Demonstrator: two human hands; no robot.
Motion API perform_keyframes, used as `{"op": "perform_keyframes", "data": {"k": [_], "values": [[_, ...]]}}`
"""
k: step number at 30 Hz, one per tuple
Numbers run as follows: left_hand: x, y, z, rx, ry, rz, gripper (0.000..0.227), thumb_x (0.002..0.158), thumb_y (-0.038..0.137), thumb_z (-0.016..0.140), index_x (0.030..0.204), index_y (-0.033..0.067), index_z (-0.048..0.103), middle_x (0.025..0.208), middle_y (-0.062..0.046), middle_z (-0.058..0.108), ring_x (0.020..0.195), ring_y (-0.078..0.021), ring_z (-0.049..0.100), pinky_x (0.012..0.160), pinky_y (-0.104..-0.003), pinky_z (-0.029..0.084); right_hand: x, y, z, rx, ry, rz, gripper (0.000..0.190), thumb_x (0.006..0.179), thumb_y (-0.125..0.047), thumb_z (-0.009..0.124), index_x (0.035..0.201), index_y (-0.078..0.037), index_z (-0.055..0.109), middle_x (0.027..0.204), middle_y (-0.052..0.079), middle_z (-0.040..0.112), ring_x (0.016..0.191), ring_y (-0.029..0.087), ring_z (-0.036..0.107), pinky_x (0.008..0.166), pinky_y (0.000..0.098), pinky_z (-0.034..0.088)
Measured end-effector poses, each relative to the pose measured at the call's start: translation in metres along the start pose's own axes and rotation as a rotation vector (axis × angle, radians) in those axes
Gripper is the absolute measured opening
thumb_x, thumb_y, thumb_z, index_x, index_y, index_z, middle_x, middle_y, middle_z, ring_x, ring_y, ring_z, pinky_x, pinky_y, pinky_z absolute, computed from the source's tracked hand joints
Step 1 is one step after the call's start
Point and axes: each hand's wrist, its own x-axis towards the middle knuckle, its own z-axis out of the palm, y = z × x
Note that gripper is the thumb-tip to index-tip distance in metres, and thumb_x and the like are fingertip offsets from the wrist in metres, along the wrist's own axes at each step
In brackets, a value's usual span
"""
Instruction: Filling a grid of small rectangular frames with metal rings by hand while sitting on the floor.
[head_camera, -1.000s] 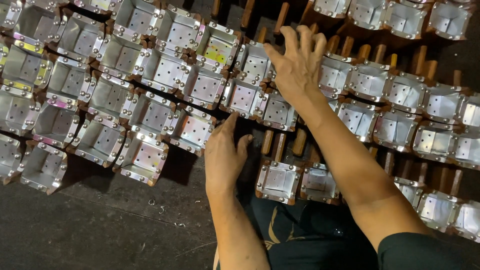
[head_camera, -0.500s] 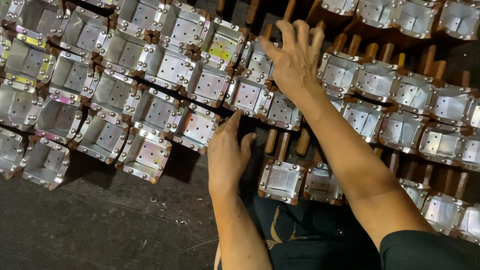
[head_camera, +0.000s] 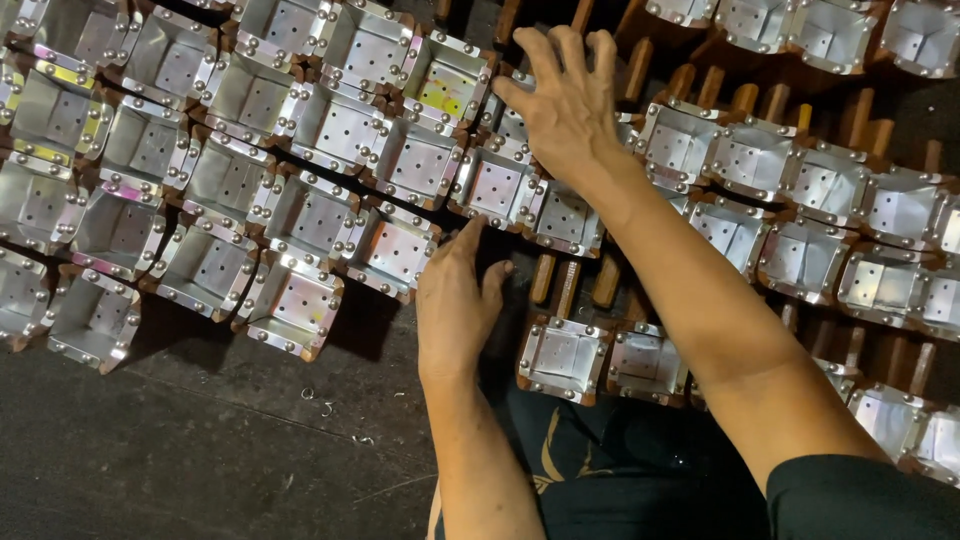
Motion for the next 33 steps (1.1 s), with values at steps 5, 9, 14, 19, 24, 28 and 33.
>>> {"op": "perform_keyframes", "data": {"k": [5, 9, 14, 19, 24, 28, 33], "values": [[0.002, -0.003, 0.001, -0.024, 0.009, 0.04, 0.054, 0.09, 0.013, 0.069, 0.141, -0.0007, 0.054, 0.135, -0.018, 0.065, 0.126, -0.038, 0.059, 0.103, -0.05, 0.047, -0.008, -0.009, -0.004, 0.016, 0.063, -0.035, 0.064, 0.075, 0.017, 0.066, 0.12, -0.027, 0.075, 0.147, 0.018, 0.05, 0.13, 0.042, 0.042, 0.104, 0.0633, 0.025], [0.003, -0.003, 0.001, -0.025, 0.01, 0.031, 0.055, 0.089, 0.013, 0.07, 0.14, 0.0004, 0.054, 0.132, -0.018, 0.067, 0.124, -0.0384, 0.06, 0.103, -0.051, 0.047, -0.02, -0.017, -0.006, 0.068, 0.098, -0.021, 0.068, 0.074, 0.022, 0.06, 0.119, -0.027, 0.075, 0.141, 0.017, 0.053, 0.126, 0.042, 0.044, 0.102, 0.0665, 0.03], [0.003, -0.005, 0.003, -0.063, 0.042, 0.053, 0.055, 0.085, 0.012, 0.076, 0.135, -0.0039, 0.059, 0.12, -0.023, 0.07, 0.117, -0.0415, 0.065, 0.099, -0.051, 0.051, -0.099, -0.036, -0.066, 0.274, 0.308, 0.089, 0.042, 0.086, 0.013, 0.062, 0.108, -0.02, 0.077, 0.123, 0.008, 0.061, 0.115, 0.032, 0.051, 0.095, 0.049, 0.035], [0.005, -0.011, 0.009, -0.037, 0.069, 0.063, 0.054, 0.083, 0.012, 0.078, 0.133, -0.0038, 0.064, 0.109, -0.025, 0.074, 0.11, -0.0449, 0.068, 0.094, -0.056, 0.052, -0.261, -0.066, -0.123, 0.725, 0.186, 0.272, 0.027, 0.09, 0.001, 0.063, 0.104, -0.017, 0.078, 0.105, 0.004, 0.072, 0.095, 0.028, 0.069, 0.083, 0.0347, 0.052], [0.006, -0.024, 0.03, 0.041, 0.167, 0.104, 0.045, 0.088, 0.004, 0.07, 0.132, -0.0027, 0.065, 0.11, -0.024, 0.074, 0.109, -0.0417, 0.07, 0.094, -0.052, 0.054, -0.417, -0.073, -0.132, 0.442, -0.192, 0.627, 0.02, 0.087, -0.01, 0.066, 0.1, -0.02, 0.078, 0.098, 0.0, 0.077, 0.098, 0.02, 0.074, 0.08, 0.0332, 0.061], [-0.007, -0.031, 0.043, 0.039, 0.233, 0.118, 0.047, 0.089, 0.001, 0.067, 0.135, -0.0021, 0.062, 0.112, -0.024, 0.074, 0.11, -0.0409, 0.069, 0.094, -0.053, 0.054, -0.501, -0.051, -0.085, 0.507, -0.404, 0.993, 0.03, 0.097, -0.015, 0.056, 0.121, -0.022, 0.074, 0.119, 0.008, 0.072, 0.113, 0.029, 0.069, 0.095, 0.0403, 0.059], [-0.036, -0.034, 0.06, 0.204, 0.26, 0.13, 0.054, 0.096, 0.02, 0.066, 0.148, 0.0091, 0.054, 0.146, -0.018, 0.055, 0.137, -0.0388, 0.05, 0.107, -0.057, 0.045, -0.515, -0.041, -0.039, 0.826, -0.306, 1.149, 0.039, 0.097, -0.016, 0.06, 0.135, -0.01, 0.064, 0.123, 0.028, 0.067, 0.109, 0.041, 0.069, 0.089, 0.0473, 0.059]]}}
